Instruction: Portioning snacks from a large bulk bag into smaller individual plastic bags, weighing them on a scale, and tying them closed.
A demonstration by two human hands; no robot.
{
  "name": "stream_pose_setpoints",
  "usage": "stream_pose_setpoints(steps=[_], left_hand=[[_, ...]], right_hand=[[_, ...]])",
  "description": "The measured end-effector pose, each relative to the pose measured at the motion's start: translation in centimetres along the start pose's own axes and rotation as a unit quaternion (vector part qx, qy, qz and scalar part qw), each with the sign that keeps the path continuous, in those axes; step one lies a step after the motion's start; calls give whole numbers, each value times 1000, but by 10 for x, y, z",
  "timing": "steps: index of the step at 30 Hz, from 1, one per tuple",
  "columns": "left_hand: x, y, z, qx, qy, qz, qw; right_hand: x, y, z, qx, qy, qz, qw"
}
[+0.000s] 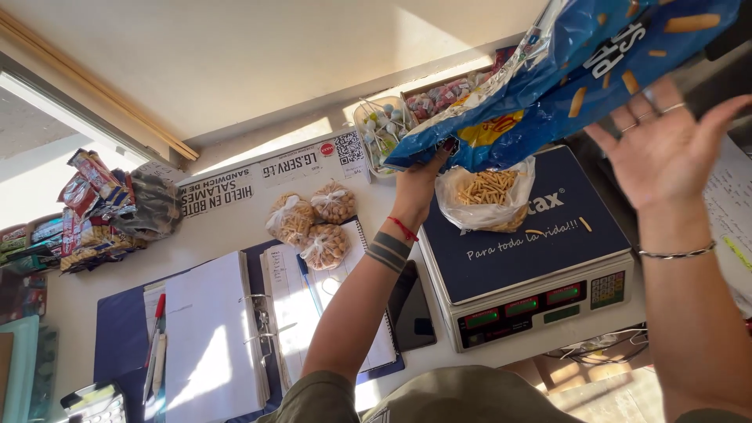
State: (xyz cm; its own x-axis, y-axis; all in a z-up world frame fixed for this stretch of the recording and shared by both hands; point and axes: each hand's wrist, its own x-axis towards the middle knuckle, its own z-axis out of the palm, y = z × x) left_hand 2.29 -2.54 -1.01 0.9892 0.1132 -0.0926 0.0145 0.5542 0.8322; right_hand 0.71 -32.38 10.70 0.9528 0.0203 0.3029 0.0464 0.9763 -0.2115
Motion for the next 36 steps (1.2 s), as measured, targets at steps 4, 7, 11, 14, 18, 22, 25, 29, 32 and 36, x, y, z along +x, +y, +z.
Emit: stream_pose_setpoints(steps=[4, 7, 11, 14, 18, 22, 25, 29, 32, 36], left_hand=[[5, -7, -5, 42, -11, 15, 999], [6, -12, -8, 39, -25, 33, 998], [1, 3, -5, 27, -90, 93, 991], [1, 5, 1, 4, -29, 25, 999], [0, 2, 6, -12, 3, 4, 1000], [-2, 0, 11, -14, -8, 4, 1000], [-2, -1, 7, -20, -33, 39, 998], [-2, -5, -2, -29, -43, 48, 998], [0, -8, -8, -41, -31, 60, 997], [10, -19, -17, -46, -17, 37, 998]], right_hand=[[4, 19, -3, -513, -64, -14, 856], [23, 9, -34, -551, -66, -135, 821], [24, 5, -20, -643, -50, -258, 720], [19, 14, -5, -553, -119, -120, 816], [-8, 51, 0, -510, -96, 133, 844], [-22, 74, -60, -656, 22, 127, 744], [-22, 73, -73, -689, 0, 39, 724], [-20, 66, -59, -731, -5, 36, 681], [-25, 64, -58, -732, -11, 19, 681], [-19, 56, -57, -633, -42, 28, 773]])
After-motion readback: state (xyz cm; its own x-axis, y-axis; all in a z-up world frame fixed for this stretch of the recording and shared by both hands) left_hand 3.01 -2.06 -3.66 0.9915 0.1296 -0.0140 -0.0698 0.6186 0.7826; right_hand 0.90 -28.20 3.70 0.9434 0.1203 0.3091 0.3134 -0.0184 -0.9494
